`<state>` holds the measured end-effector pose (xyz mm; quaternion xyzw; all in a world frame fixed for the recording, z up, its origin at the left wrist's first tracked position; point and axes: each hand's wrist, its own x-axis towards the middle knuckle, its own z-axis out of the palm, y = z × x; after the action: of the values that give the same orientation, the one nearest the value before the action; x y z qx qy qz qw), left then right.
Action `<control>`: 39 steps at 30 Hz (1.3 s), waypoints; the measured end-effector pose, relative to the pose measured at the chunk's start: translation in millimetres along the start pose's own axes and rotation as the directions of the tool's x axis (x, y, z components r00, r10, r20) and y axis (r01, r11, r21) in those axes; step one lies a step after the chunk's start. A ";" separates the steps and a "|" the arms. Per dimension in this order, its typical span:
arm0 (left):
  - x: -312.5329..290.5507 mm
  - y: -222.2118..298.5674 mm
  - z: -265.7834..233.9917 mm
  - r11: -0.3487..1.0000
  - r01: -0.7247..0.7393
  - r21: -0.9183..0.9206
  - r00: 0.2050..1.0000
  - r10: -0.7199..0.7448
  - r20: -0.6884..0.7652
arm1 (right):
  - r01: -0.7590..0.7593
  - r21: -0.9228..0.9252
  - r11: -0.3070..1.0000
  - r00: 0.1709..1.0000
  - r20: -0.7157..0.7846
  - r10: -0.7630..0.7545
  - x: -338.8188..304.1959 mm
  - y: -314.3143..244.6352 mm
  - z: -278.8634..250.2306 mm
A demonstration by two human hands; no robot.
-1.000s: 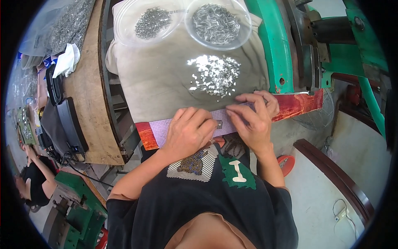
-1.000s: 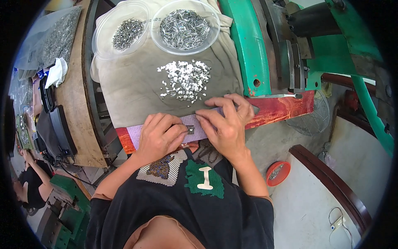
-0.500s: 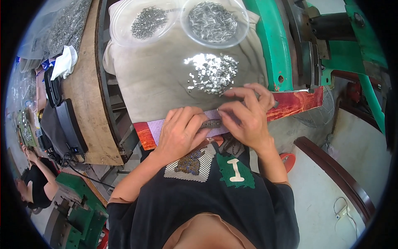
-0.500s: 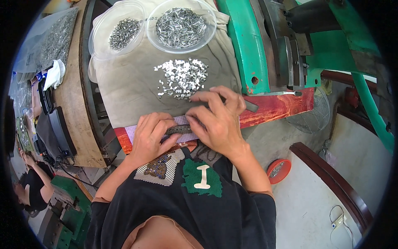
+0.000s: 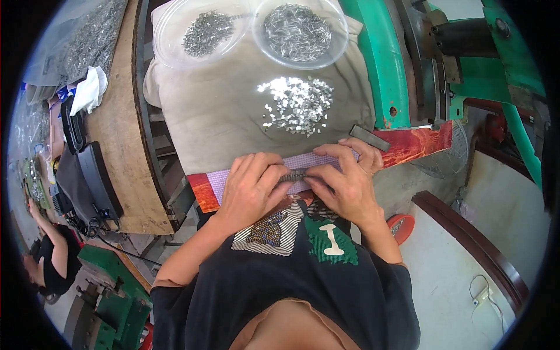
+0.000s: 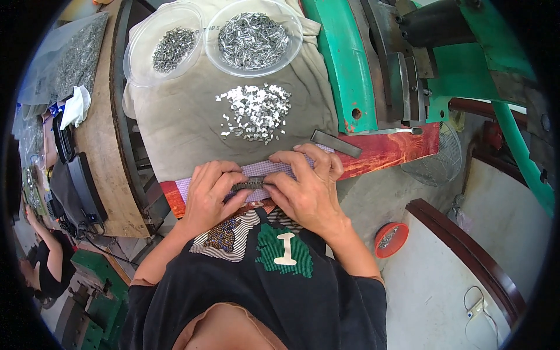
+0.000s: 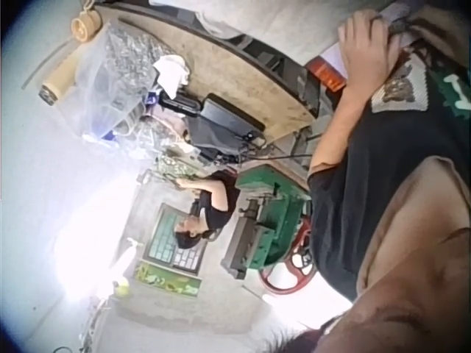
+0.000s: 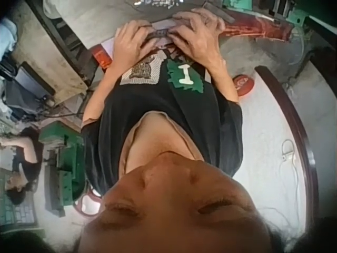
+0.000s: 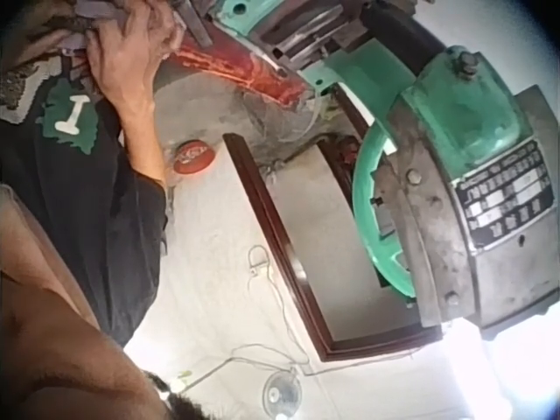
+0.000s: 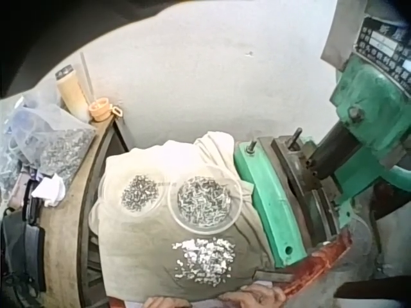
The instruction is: The person places small metal parts into a template plate by hand at a workbench.
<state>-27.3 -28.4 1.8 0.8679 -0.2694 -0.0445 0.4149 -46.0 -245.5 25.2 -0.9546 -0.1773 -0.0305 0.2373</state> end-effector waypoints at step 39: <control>-22.7 -19.0 -36.7 0.996 -0.021 0.089 0.999 0.025 -0.044 | 0.113 -0.084 0.990 0.991 -0.065 -0.119 1.5 -9.9 6.4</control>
<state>-27.4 18.4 8.2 0.8831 -0.2715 -0.0080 0.3826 -48.3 -233.9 24.1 -0.9499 -0.2228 -0.0846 0.2025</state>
